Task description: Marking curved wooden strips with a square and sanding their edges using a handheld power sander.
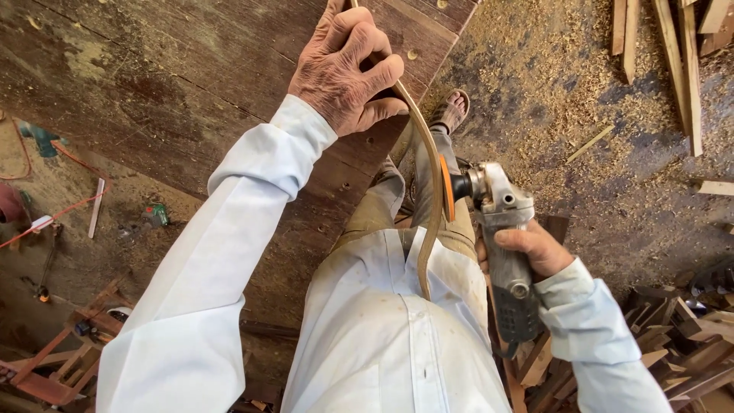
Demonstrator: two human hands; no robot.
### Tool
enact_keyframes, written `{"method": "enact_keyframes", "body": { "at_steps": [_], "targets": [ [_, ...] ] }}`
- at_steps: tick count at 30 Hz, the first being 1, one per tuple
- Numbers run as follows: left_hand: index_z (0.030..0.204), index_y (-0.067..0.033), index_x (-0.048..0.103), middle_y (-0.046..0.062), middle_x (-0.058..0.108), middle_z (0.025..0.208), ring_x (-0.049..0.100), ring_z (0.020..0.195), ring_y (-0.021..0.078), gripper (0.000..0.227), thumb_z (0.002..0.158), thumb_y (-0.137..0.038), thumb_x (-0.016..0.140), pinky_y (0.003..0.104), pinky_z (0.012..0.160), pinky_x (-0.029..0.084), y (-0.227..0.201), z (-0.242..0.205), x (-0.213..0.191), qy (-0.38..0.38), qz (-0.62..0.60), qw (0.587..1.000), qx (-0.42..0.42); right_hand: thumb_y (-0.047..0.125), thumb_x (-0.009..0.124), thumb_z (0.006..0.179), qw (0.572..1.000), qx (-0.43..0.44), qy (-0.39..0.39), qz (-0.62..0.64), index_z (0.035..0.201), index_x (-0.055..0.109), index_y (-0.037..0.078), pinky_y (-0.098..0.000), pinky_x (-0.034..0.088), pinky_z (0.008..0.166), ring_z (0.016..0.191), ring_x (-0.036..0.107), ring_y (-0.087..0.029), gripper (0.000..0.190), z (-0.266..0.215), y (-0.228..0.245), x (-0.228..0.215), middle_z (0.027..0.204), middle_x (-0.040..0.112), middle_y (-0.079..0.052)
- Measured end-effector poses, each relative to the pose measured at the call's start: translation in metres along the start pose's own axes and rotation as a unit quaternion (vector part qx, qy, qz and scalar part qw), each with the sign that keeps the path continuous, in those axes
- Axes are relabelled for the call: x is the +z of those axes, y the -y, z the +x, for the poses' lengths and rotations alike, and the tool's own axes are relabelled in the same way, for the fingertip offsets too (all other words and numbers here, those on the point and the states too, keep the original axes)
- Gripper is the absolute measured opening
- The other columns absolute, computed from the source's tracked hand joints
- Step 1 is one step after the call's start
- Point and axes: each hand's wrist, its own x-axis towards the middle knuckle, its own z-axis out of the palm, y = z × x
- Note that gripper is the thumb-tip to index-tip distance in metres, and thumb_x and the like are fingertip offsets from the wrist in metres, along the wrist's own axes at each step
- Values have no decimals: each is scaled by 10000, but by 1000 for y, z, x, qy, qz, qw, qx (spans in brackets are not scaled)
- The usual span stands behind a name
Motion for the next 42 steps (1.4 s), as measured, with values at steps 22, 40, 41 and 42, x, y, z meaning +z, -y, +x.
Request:
{"method": "enact_keyframes", "body": {
  "at_steps": [22, 40, 41, 42],
  "targets": [
    [1074, -56, 655, 146, 537, 1032, 517, 1048, 371, 525, 1128, -556, 505, 622, 1058, 451, -1, -1, 3, -20, -6, 1000, -3, 228, 772, 781, 995, -53, -28, 75, 1112, 577, -33, -441, 610, 576, 641, 690, -328, 465, -4, -83, -2, 818, 682, -233],
    [1072, -43, 668, 148, 538, 1003, 556, 1006, 382, 571, 1141, -569, 457, 666, 1111, 388, -2, 2, 1, -30, -22, 999, -11, 240, 750, 784, 996, -54, -48, 50, 1046, 595, -58, -444, 599, 568, 620, 676, -333, 426, 2, -74, 2, 790, 688, -246],
    [1070, -39, 668, 151, 535, 1004, 555, 1005, 386, 579, 1145, -571, 452, 669, 1127, 371, -1, 2, 1, -27, -23, 999, -10, 256, 761, 782, 996, -50, -49, 51, 1060, 596, -47, -445, 598, 572, 627, 680, -332, 442, 2, -74, 2, 801, 690, -240],
    [1068, -35, 669, 154, 533, 1004, 554, 1005, 389, 588, 1150, -573, 448, 673, 1143, 353, -1, 1, 1, -23, -25, 999, -10, 271, 771, 780, 996, -45, -50, 51, 1073, 597, -36, -446, 597, 576, 634, 685, -331, 458, 3, -74, 1, 812, 692, -233]
  ]
}}
